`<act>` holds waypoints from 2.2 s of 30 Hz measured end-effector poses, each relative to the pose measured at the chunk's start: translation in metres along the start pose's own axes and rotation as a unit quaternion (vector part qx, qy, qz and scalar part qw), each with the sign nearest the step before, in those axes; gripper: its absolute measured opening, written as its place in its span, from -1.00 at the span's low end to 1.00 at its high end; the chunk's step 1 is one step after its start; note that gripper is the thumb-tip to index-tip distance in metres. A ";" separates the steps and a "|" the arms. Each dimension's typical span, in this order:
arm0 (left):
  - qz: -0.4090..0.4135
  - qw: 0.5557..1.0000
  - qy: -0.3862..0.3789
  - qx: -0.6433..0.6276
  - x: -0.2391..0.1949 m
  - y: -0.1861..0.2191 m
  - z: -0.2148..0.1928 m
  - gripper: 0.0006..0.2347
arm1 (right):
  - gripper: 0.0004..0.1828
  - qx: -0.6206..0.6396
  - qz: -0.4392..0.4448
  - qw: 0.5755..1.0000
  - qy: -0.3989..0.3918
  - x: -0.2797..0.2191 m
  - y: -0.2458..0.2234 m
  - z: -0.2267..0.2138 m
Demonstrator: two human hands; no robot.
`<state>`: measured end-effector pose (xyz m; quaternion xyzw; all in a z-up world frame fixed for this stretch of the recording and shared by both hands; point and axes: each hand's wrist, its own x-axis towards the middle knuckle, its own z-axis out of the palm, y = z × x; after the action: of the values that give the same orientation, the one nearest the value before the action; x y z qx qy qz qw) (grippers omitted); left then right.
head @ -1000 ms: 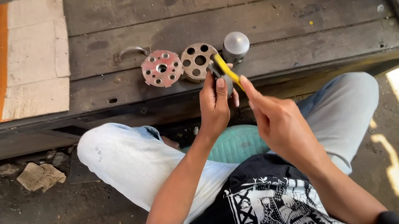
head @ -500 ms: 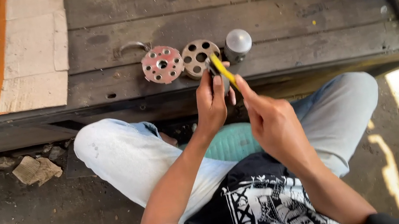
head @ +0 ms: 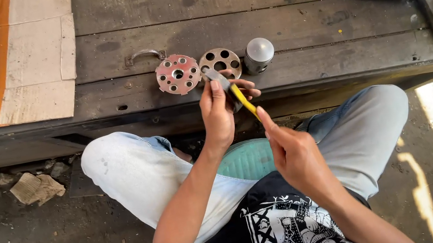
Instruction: The person sits on the ground and uses a yellow-handled brush to scrub a small metal part held in their left hand. They rotate the part to clean different sides and occasionally dip the brush into a small container. Two other metal parts with holes are visible on the wooden bench nearby.
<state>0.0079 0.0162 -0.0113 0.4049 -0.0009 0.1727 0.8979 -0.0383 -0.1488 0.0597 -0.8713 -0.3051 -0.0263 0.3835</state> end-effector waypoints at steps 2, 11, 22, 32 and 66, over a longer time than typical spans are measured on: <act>-0.004 0.999 0.005 -0.032 0.003 -0.007 -0.004 -0.69 | -0.43 -0.009 -0.016 1.000 0.017 0.005 0.004 0.010; 0.008 0.989 0.067 -0.132 0.012 -0.005 -0.015 -0.75 | -0.38 -0.005 -0.047 0.998 0.049 -0.008 0.029 0.041; -0.009 0.983 0.109 -0.149 0.012 -0.010 -0.020 -0.73 | -0.39 -0.012 -0.050 0.996 0.069 -0.011 0.032 0.051; -0.034 0.976 0.131 -0.169 0.011 -0.013 -0.017 -0.74 | -0.38 -0.002 -0.066 0.994 0.089 -0.009 0.035 0.053; -0.100 0.967 0.191 -0.136 0.010 -0.010 -0.008 -0.63 | -0.42 0.081 -0.072 0.987 0.122 -0.015 0.042 0.063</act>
<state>0.0194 0.0191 -0.0221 0.2367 0.1872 0.1546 0.9408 -0.0392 -0.1352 -0.0164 -0.8034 -0.3191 -0.1350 0.4842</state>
